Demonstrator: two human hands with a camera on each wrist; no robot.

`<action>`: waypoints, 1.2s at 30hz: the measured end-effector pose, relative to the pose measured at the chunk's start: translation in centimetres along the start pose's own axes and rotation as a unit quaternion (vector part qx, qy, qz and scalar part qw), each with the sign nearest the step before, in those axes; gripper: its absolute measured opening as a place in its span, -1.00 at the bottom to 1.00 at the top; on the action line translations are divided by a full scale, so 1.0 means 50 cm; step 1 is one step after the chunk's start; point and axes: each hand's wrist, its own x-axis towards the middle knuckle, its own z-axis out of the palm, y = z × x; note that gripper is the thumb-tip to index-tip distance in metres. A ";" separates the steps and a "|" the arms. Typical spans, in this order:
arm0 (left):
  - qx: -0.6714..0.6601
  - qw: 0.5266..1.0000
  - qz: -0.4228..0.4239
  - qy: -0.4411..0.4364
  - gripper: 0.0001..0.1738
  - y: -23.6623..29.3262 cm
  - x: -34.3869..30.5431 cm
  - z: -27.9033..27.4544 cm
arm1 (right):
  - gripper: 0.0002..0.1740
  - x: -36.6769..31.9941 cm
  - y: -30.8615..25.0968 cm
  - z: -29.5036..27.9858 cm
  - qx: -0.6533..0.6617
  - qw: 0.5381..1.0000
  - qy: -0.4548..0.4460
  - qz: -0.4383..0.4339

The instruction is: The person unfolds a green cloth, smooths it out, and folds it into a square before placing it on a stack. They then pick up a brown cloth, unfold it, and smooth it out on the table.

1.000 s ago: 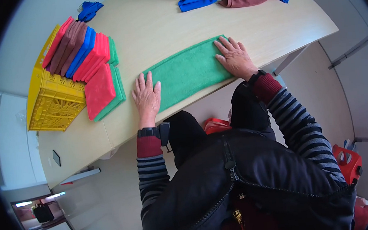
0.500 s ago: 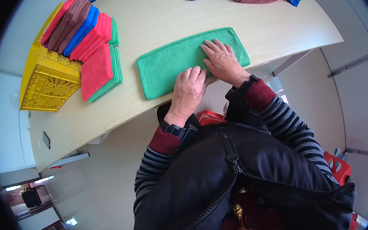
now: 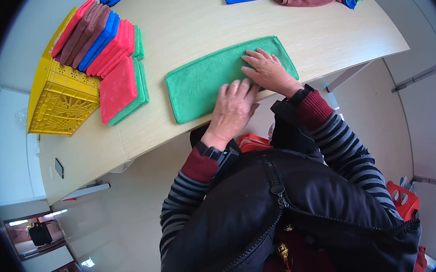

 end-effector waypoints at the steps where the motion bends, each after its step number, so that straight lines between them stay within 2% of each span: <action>1: -0.011 1.000 0.013 0.003 -0.45 0.004 0.009 0.009 | -0.35 0.004 0.006 0.001 0.014 1.000 0.003 -0.018; 3: -0.006 1.000 0.005 -0.008 -0.44 0.010 0.013 0.025 | -0.36 0.010 0.019 0.005 0.041 0.998 0.007 -0.054; 6: 0.005 0.999 -0.018 -0.035 -0.40 0.014 0.005 0.035 | -0.36 -0.001 0.026 0.011 0.007 0.999 0.009 -0.047; 10: 0.035 0.999 -0.033 -0.004 -0.45 0.003 -0.030 0.014 | -0.37 -0.019 -0.003 0.014 -0.043 0.998 0.037 -0.036; 17: -0.017 0.994 -0.105 0.032 -0.63 -0.056 -0.103 -0.065 | -0.36 -0.025 -0.013 0.034 -0.110 0.990 0.081 -0.046; 19: 0.031 0.974 -0.210 0.085 -0.72 -0.109 -0.134 -0.066 | -0.34 -0.033 -0.011 0.041 -0.130 0.985 0.102 -0.058; 21: 0.149 0.932 -0.308 0.115 -0.67 -0.165 -0.153 -0.074 | -0.33 -0.039 -0.008 0.040 -0.128 0.986 0.090 -0.056; 22: 0.147 0.933 -0.309 0.114 -0.67 -0.181 -0.156 -0.074 | -0.32 -0.040 -0.009 0.038 -0.125 0.987 0.081 -0.057; 25: 0.155 0.878 -0.453 -0.017 -0.57 -0.214 -0.146 -0.076 | -0.29 -0.047 -0.044 0.029 -0.130 0.985 0.079 -0.075; 26: 0.155 0.880 -0.449 -0.016 -0.57 -0.216 -0.135 -0.075 | -0.27 -0.054 -0.068 0.029 -0.136 0.983 0.085 -0.091; 28: 0.098 0.871 -0.481 -0.029 -0.56 -0.207 -0.110 -0.062 | -0.25 -0.067 -0.101 0.037 -0.145 0.980 0.091 -0.103; 30: 0.069 0.867 -0.493 -0.034 -0.55 -0.206 -0.091 -0.062 | -0.20 -0.075 -0.127 0.053 -0.121 0.983 0.056 -0.129; 33: -0.046 0.833 -0.550 -0.034 -0.68 -0.210 -0.079 -0.078 | -0.16 -0.079 -0.126 0.052 -0.112 0.983 0.035 -0.142; 34: -0.044 0.835 -0.548 -0.032 -0.68 -0.221 -0.083 -0.076 | -0.14 -0.077 -0.125 0.050 -0.115 0.982 0.033 -0.143; 35: -0.213 0.810 -0.546 0.021 -0.71 -0.237 -0.098 -0.069 | -0.12 -0.078 -0.124 0.051 -0.116 0.982 0.029 -0.143; 36: -0.376 0.759 -0.526 0.072 -0.73 -0.252 -0.109 -0.066 | -0.12 -0.078 -0.122 0.054 -0.115 0.983 0.032 -0.141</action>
